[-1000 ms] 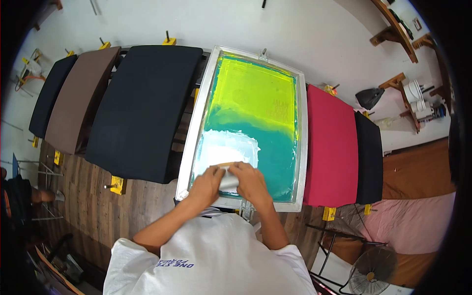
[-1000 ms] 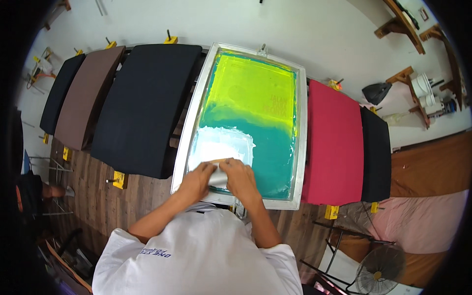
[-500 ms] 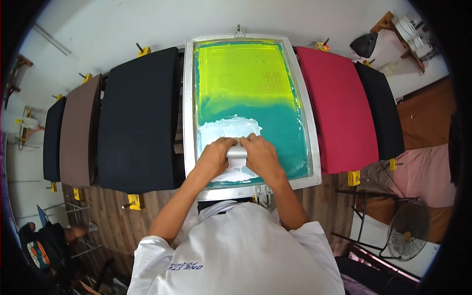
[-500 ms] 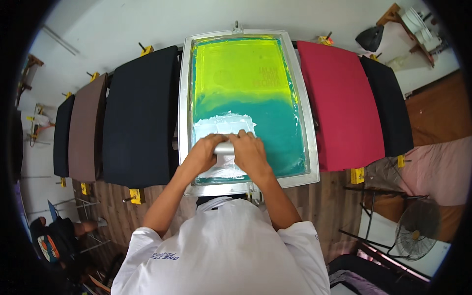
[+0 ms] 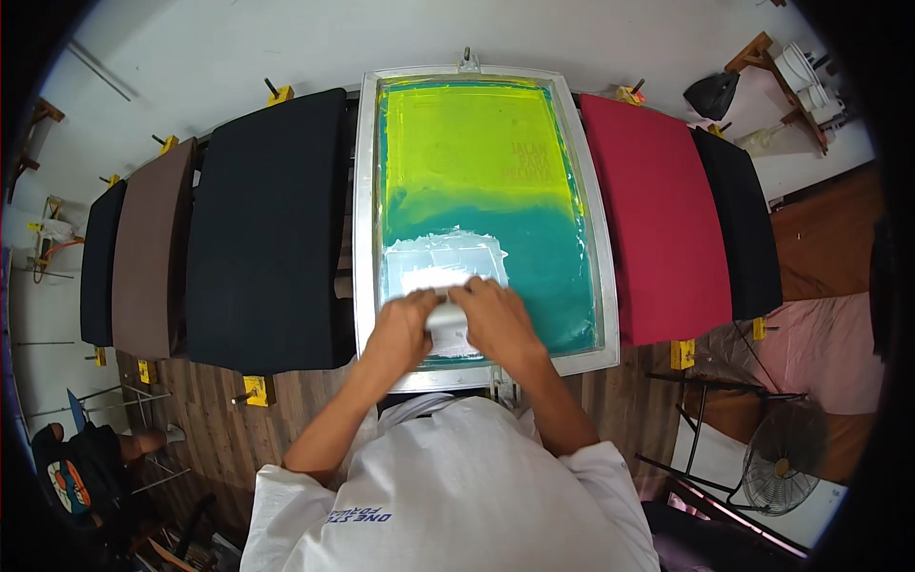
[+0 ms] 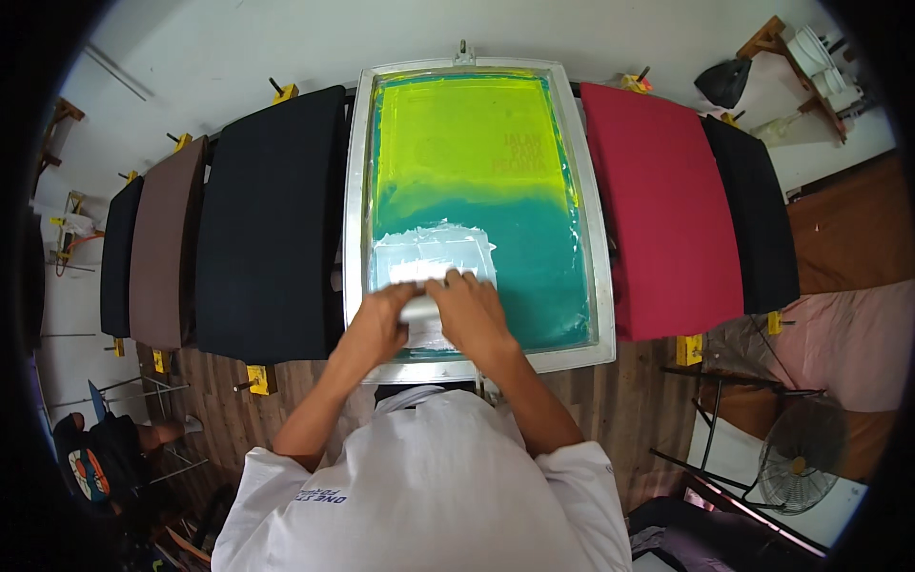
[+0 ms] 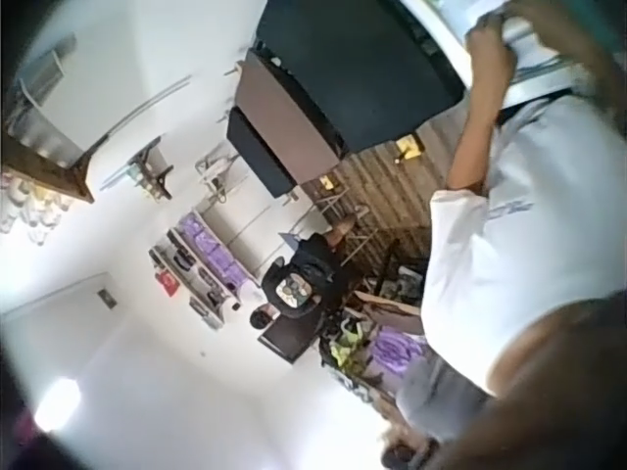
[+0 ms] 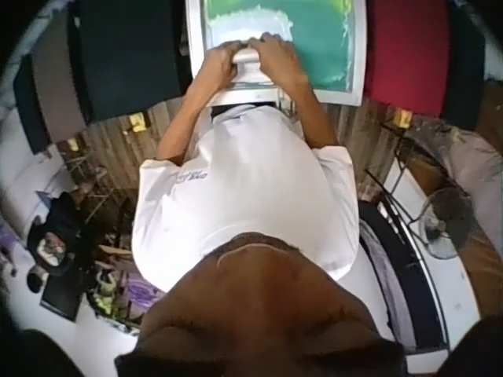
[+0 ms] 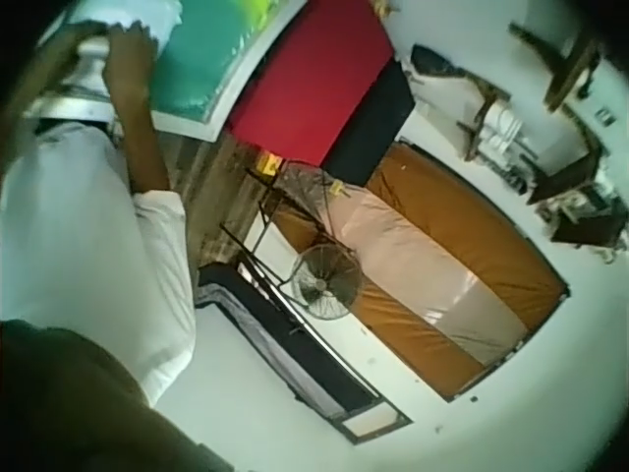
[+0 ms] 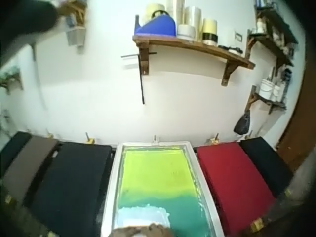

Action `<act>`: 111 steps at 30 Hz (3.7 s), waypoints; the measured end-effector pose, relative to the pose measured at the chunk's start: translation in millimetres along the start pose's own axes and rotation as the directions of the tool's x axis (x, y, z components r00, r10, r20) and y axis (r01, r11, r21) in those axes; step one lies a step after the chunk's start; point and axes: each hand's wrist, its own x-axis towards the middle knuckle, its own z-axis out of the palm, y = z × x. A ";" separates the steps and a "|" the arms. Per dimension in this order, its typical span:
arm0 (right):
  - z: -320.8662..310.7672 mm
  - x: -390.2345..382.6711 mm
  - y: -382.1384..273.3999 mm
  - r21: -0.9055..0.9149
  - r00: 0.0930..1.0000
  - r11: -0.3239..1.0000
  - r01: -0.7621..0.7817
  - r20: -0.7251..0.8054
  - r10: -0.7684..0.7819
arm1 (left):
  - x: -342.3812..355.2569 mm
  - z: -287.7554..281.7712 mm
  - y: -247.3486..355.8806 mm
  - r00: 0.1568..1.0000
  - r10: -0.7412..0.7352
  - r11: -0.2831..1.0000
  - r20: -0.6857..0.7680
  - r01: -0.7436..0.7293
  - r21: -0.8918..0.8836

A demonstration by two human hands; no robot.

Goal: The recorder is performing screen printing on a series of garments, applying white ink through a screen onto the fabric using a squeegee and then moving to the next station.

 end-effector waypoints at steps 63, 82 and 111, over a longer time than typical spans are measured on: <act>26.0 -0.5 -0.8 -0.038 0.990 0.997 -0.074 -0.121 0.069 | 5.2 5.2 3.5 0.999 0.004 0.996 0.043 -0.008 0.088; 25.7 7.9 -1.8 0.055 0.984 0.991 -0.122 -0.123 0.127 | 16.3 7.7 -9.2 0.995 0.089 0.992 -0.039 -0.086 0.091; 25.7 -56.3 -27.0 0.020 0.994 0.996 -0.082 0.075 0.080 | -59.1 16.9 16.2 0.977 -0.096 0.980 0.190 0.059 0.190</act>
